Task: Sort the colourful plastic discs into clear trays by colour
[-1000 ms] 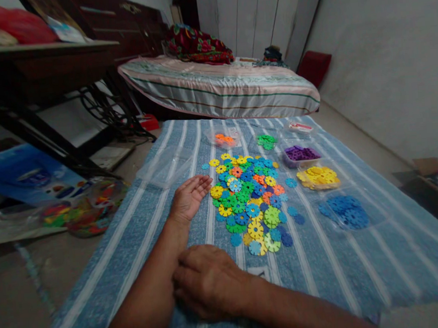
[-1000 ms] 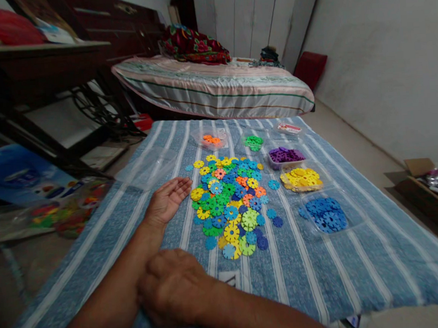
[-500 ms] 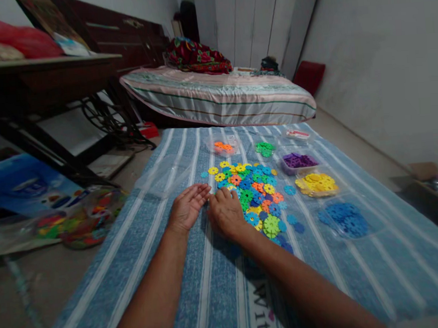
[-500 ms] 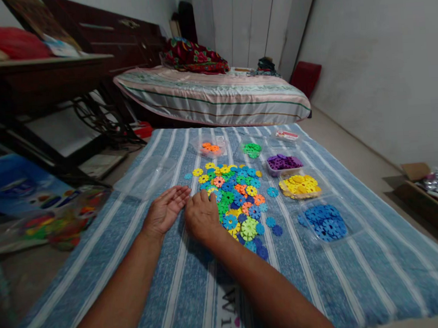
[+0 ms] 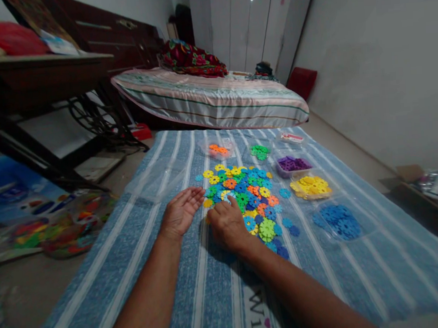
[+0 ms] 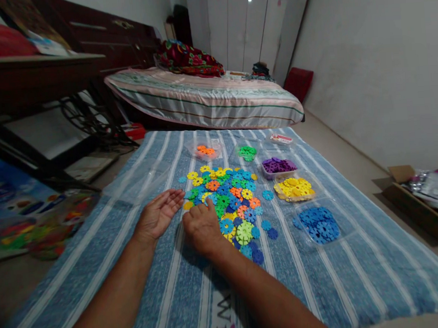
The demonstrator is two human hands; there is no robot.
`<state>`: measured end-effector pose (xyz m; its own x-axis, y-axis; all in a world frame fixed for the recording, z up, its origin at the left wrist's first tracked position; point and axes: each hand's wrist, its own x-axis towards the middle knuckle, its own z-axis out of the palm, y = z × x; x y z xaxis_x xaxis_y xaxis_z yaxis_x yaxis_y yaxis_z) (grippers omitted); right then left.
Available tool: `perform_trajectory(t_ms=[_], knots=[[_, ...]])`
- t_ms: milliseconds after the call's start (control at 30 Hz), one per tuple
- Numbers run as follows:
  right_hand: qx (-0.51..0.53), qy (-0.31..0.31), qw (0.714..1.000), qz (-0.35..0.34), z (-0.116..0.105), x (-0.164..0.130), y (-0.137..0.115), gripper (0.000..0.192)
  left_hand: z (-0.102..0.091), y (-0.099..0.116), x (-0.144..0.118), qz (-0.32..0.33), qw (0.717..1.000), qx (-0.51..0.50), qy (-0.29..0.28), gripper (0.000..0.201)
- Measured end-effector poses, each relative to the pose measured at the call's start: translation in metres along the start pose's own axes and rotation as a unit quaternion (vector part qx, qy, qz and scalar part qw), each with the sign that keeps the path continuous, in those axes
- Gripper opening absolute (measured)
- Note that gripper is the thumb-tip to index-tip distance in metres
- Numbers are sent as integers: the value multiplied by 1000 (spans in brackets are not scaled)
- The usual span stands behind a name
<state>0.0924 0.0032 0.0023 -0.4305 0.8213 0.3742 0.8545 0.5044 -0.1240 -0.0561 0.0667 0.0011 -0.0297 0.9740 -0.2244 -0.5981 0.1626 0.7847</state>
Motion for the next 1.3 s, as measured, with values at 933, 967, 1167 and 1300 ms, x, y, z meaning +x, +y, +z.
perform_trajectory(t_ms=[933,967,1167,1300], knots=[[50,85,993,62,-46,-90,81,20,2,-8,-10,45,998,48,-13,10],[61,73,994,48,-46,-91,75,17,2,-8,-10,45,998,48,-13,10],[50,-14,998,36,-51,-104,55,17,3,-9,-11,46,998,45,-14,10],[41,-38,997,54,-47,-110,50,20,4,-8,-12,46,998,44,-12,10]])
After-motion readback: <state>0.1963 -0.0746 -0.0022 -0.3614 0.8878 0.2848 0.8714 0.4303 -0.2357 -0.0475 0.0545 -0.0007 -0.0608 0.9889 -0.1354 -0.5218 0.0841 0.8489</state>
